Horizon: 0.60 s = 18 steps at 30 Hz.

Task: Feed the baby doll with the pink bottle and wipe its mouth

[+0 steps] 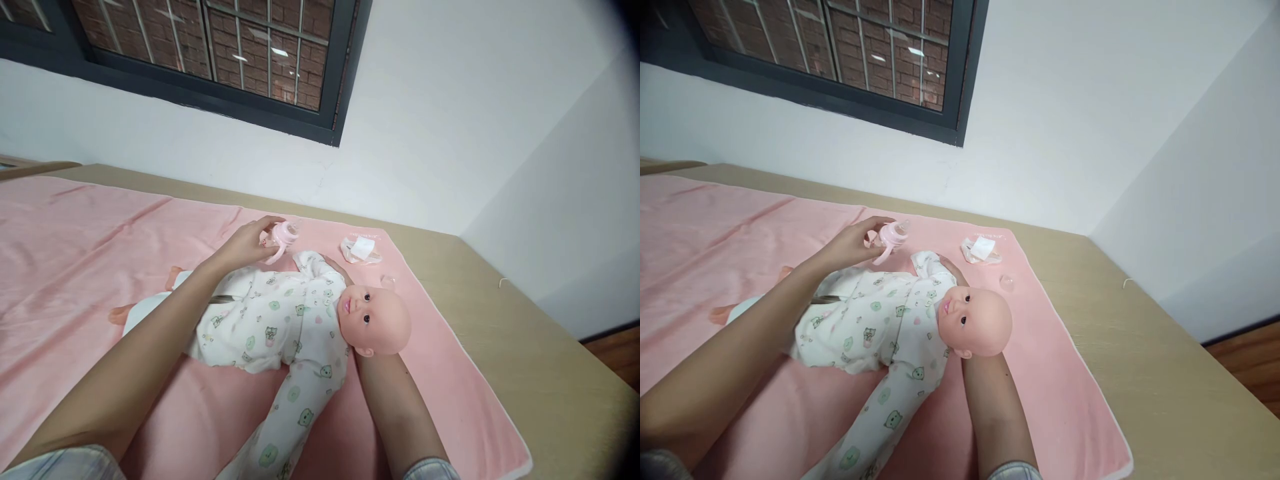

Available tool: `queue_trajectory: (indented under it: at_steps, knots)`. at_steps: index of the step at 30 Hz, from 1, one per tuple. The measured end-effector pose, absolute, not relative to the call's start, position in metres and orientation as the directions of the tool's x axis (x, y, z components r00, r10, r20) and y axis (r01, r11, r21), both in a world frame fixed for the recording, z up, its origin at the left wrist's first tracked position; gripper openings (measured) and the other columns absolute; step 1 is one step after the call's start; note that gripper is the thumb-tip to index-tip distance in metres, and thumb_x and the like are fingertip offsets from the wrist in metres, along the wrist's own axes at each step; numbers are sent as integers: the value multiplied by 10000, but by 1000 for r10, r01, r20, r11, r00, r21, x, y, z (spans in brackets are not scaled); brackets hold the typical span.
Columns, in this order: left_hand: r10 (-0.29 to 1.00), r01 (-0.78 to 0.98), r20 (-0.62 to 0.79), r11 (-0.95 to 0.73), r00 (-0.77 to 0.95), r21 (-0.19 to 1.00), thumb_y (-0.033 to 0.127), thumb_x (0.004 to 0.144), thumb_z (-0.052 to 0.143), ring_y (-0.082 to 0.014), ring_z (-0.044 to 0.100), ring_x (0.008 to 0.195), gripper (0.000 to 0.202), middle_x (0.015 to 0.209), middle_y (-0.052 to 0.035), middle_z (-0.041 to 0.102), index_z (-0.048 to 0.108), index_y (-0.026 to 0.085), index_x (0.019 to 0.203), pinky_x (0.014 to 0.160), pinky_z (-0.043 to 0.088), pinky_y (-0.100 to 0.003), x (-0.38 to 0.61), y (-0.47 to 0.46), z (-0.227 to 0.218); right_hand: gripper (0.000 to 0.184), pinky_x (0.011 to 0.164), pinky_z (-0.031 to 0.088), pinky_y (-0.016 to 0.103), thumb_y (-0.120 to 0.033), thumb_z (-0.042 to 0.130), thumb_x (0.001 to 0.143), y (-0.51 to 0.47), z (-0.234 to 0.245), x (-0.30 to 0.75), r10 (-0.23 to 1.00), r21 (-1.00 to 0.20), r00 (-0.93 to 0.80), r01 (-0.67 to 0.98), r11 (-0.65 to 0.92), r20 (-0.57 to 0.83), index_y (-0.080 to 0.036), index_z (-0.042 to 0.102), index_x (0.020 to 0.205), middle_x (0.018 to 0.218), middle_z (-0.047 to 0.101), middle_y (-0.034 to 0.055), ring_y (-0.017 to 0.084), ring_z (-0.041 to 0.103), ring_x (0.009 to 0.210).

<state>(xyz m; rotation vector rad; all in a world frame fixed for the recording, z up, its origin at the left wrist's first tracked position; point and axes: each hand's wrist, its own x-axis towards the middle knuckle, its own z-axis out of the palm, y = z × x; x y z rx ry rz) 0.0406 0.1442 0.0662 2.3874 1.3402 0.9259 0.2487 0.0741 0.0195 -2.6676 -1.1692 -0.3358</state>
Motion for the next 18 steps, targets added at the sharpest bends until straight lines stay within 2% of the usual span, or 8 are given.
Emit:
queue_trajectory:
  at_steps: [2, 4, 6, 8, 10, 15, 17, 18]
  knots:
    - [852, 655, 386, -521, 355, 547, 325, 742, 588, -258, 599, 1046, 617, 1232, -50, 619, 480, 224, 1341, 797, 473, -304, 32, 156, 56, 245, 1018, 469, 518, -353, 676, 601, 72, 25, 246, 515, -228, 815, 572, -788, 265, -324, 712, 842, 930, 700, 36, 399, 581, 1187]
    - [871, 649, 361, -490, 334, 582, 336, 718, 610, -256, 598, 1059, 644, 1233, -56, 617, 474, 216, 1336, 803, 477, -298, 24, 167, 45, 269, 1030, 464, 504, -351, 640, 611, 72, 29, 246, 370, -335, 904, 424, -841, 216, -297, 720, 863, 965, 692, 57, 401, 521, 1263]
    - [894, 678, 322, -446, 311, 584, 352, 695, 626, -260, 606, 1048, 647, 1199, -63, 630, 479, 203, 1308, 838, 474, -311, 17, 176, 37, 282, 1033, 460, 502, -365, 603, 638, 73, 29, 246, 300, -412, 932, 361, -837, 205, -269, 722, 875, 983, 683, 71, 398, 481, 1305]
    - [911, 722, 284, -410, 298, 558, 361, 683, 631, -263, 618, 1015, 606, 1151, -61, 643, 494, 198, 1250, 860, 467, -324, 13, 182, 30, 297, 1046, 440, 515, -381, 584, 654, 74, 29, 246, 308, -385, 927, 369, -846, 212, -246, 716, 884, 996, 676, 80, 401, 462, 1320]
    - [922, 750, 253, -385, 293, 537, 368, 683, 630, -264, 624, 991, 547, 1121, -59, 646, 501, 199, 1187, 855, 465, -326, 10, 184, 27, 314, 1056, 420, 536, -405, 583, 659, 74, 28, 245, 369, -320, 896, 434, -842, 246, -248, 707, 900, 1008, 672, 73, 405, 475, 1306]
    - [945, 775, 191, -328, 267, 540, 392, 702, 613, -274, 630, 972, 531, 1090, -72, 647, 476, 194, 1176, 813, 473, -325, 7, 184, 26, 326, 997, 466, 569, -417, 668, 585, 74, 29, 243, 358, -336, 876, 460, -822, 324, -333, 706, 898, 964, 687, 39, 426, 544, 1225]
    - [946, 766, 171, -322, 274, 556, 399, 708, 608, -278, 631, 986, 569, 1122, -85, 643, 461, 183, 1214, 818, 480, -326, 7, 183, 26, 395, 1011, 451, 578, -421, 679, 574, 72, 30, 243, 437, -219, 853, 502, -837, 287, -320, 712, 955, 1000, 685, 60, 436, 546, 1221]
    - [943, 748, 164, -329, 289, 576, 400, 711, 609, -276, 630, 1005, 594, 1155, -91, 635, 449, 179, 1239, 833, 484, -324, 7, 182, 26, 412, 1010, 442, 592, -425, 675, 582, 71, 30, 244, 526, -151, 803, 578, -802, 279, -306, 714, 974, 1011, 685, 69, 440, 562, 1198]
